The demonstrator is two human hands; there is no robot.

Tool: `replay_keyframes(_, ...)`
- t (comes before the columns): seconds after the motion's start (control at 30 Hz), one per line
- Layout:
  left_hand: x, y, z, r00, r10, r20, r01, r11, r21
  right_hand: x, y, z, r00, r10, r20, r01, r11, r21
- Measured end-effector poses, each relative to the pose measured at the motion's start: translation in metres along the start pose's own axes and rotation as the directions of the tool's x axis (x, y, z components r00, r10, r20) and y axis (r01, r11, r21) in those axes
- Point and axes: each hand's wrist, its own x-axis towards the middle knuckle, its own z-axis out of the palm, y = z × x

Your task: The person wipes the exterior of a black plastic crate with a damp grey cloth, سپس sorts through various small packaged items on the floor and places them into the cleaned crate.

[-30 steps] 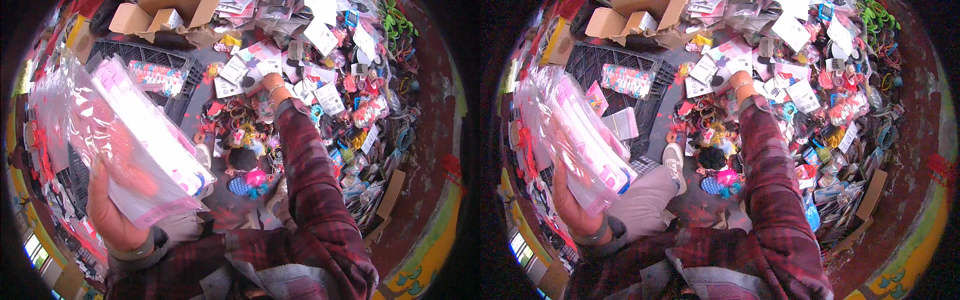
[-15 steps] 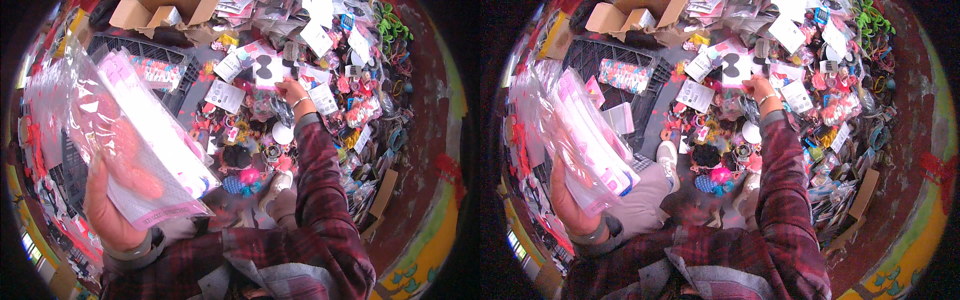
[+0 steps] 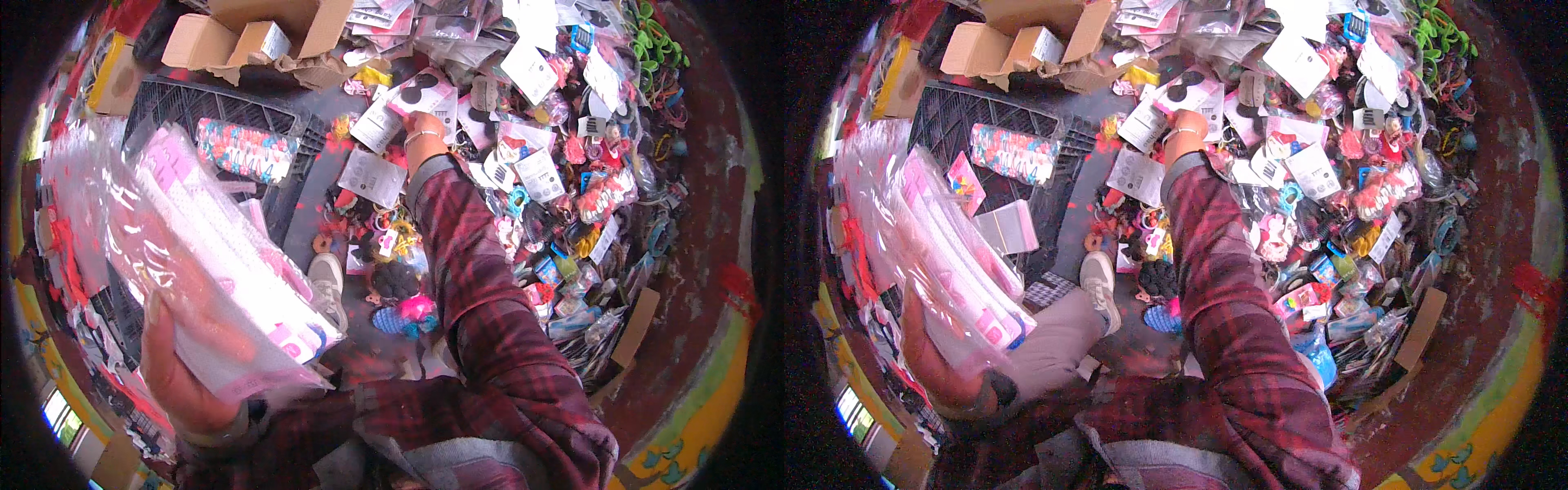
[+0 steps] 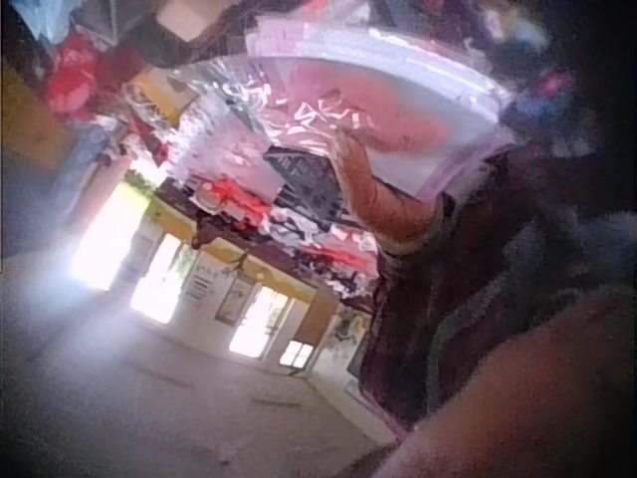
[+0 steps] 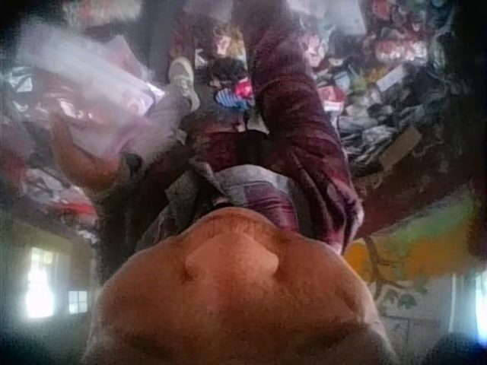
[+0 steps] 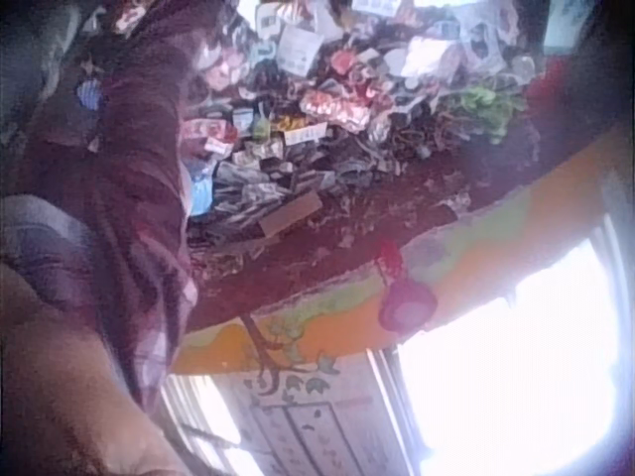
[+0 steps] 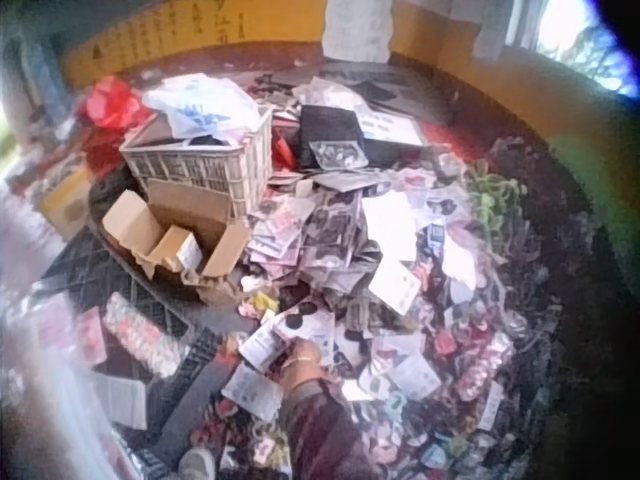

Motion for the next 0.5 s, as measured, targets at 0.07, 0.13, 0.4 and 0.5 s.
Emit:
replay_keyframes(0.07,-0.006,-0.013,-0.002,0.994,-0.108,0.012,0.108,0.989,-0.098,0.055,0.011,-0.006,0.993,0.115,-0.003,-0.115,0.991,-0.061)
replay_keyframes(0.13,-0.013,-0.004,-0.009,0.875,-0.484,0.024,0.433,0.758,-0.487,-0.020,-0.001,0.036,0.950,0.290,-0.112,-0.250,0.928,0.275)
replay_keyframes(0.4,-0.018,0.010,-0.017,0.930,-0.368,-0.003,0.300,0.761,-0.575,-0.092,-0.041,-0.025,0.924,0.260,0.281,-0.194,0.950,-0.244)
replay_keyframes(0.5,-0.040,0.006,-0.015,0.990,-0.086,-0.109,0.077,0.994,-0.083,-0.090,-0.070,-0.065,0.807,-0.261,0.530,0.538,0.696,-0.476)
